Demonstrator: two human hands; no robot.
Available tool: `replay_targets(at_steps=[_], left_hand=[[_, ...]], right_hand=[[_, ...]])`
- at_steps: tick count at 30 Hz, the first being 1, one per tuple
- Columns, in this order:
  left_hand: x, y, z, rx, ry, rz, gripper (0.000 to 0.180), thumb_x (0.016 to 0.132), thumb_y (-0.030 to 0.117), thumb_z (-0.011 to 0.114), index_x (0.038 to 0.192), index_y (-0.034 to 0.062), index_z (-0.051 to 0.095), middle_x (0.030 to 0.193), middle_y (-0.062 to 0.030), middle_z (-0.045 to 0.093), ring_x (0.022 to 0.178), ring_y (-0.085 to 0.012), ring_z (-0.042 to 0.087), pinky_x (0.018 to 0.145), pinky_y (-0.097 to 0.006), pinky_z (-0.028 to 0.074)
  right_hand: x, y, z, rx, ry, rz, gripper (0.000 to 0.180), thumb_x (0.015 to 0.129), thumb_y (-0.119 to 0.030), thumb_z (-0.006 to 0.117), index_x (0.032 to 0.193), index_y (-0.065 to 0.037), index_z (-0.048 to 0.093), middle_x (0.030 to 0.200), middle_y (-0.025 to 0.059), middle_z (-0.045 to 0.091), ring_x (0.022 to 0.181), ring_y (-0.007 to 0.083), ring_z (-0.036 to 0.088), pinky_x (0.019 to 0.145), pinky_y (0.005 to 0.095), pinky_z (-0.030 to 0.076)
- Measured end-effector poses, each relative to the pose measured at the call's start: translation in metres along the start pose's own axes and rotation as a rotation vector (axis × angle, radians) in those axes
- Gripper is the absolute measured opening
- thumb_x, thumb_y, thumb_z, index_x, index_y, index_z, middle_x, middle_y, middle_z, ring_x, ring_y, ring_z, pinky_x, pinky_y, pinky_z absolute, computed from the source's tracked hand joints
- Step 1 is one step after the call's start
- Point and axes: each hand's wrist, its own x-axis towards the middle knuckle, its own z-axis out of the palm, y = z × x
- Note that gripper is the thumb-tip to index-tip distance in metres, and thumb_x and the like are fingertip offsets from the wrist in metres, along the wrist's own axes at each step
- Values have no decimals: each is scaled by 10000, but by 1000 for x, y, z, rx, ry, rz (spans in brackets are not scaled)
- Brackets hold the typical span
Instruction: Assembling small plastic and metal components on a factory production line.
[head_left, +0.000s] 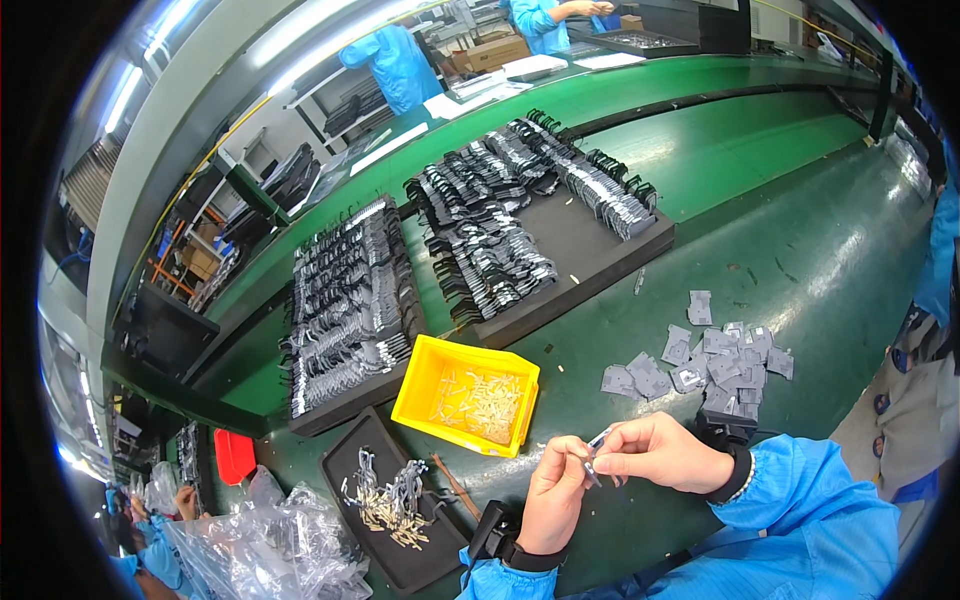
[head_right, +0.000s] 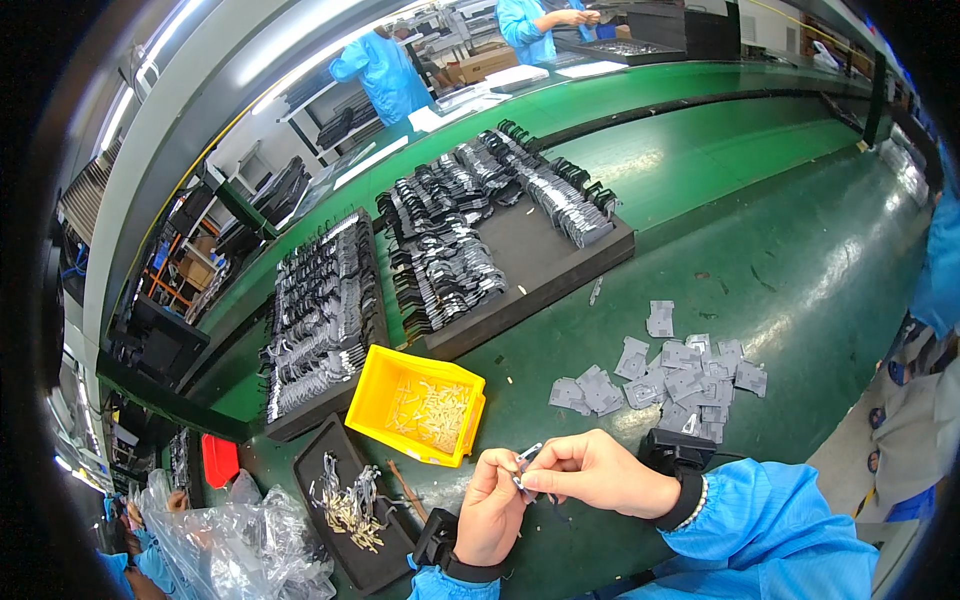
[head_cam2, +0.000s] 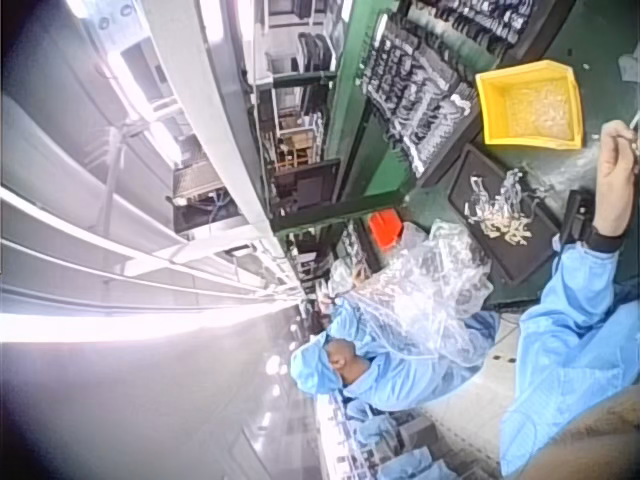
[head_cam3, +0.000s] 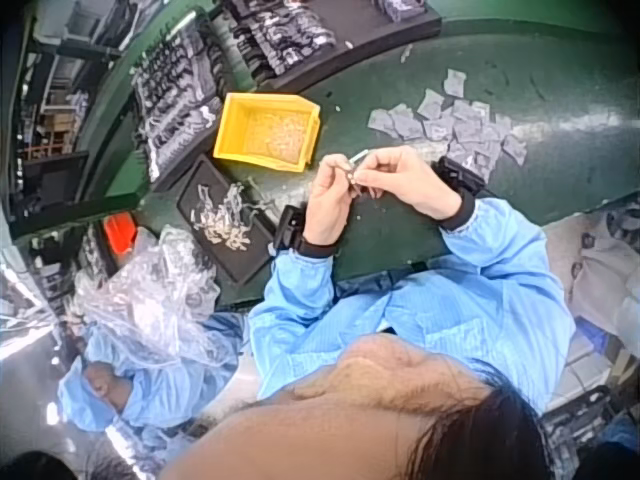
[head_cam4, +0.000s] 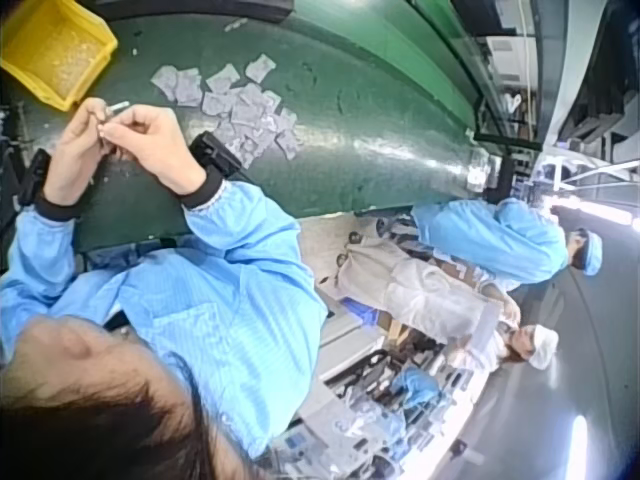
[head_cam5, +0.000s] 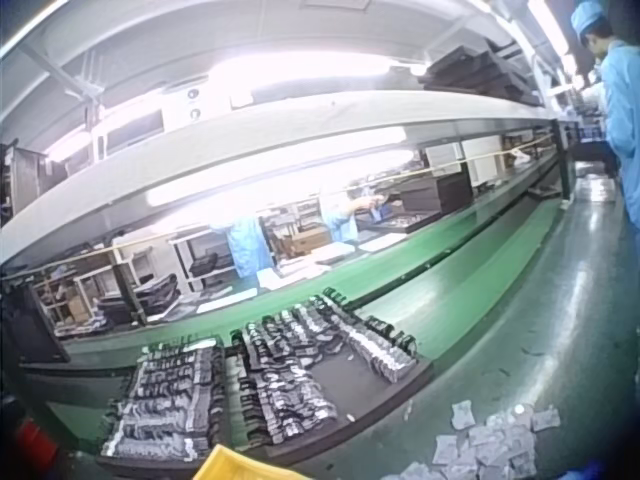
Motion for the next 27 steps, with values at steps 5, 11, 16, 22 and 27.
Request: replay_targets(at_steps=[5, 11, 16, 22, 27], left_hand=[[0, 0, 1, 5, 2, 3, 81, 953, 174, 444, 966, 105, 484, 852, 21, 450, 745, -71, 392, 696, -212, 336], [0, 0, 3, 17, 16, 9, 76, 953, 167, 446, 960, 101, 483, 860, 18, 455, 742, -71, 392, 691, -208, 338], [0, -1, 4, 23, 17, 21, 72, 951, 159, 447, 959, 98, 484, 867, 13, 463, 738, -72, 395, 688, -206, 342], [-1, -2, 2, 24, 15, 33, 63, 950, 148, 448, 962, 99, 487, 871, 11, 468, 742, -71, 399, 689, -206, 345], [0, -4, 2, 16, 5, 29, 66, 950, 148, 449, 964, 98, 490, 873, 11, 470, 744, -72, 402, 690, -206, 345]], right_hand=[[0, 0, 2, -64, 36, -44, 163, 856, -147, 617, 891, 10, 640, 841, 33, 624, 727, 67, 564, 616, 206, 457], [0, 1, 2, -48, 37, -59, 155, 848, -132, 618, 873, 18, 646, 827, 22, 591, 696, 66, 549, 603, 201, 444], [0, 1, 4, -37, 54, -67, 152, 847, -129, 618, 868, 19, 645, 813, 21, 590, 682, 61, 541, 593, 198, 435], [0, 0, 6, -1, 64, -30, 120, 849, -99, 611, 830, 19, 628, 796, 20, 571, 679, 60, 536, 603, 200, 424], [-1, 1, 6, -11, 76, -54, 143, 850, -127, 614, 843, 14, 632, 779, 23, 601, 667, 51, 535, 584, 194, 428]])
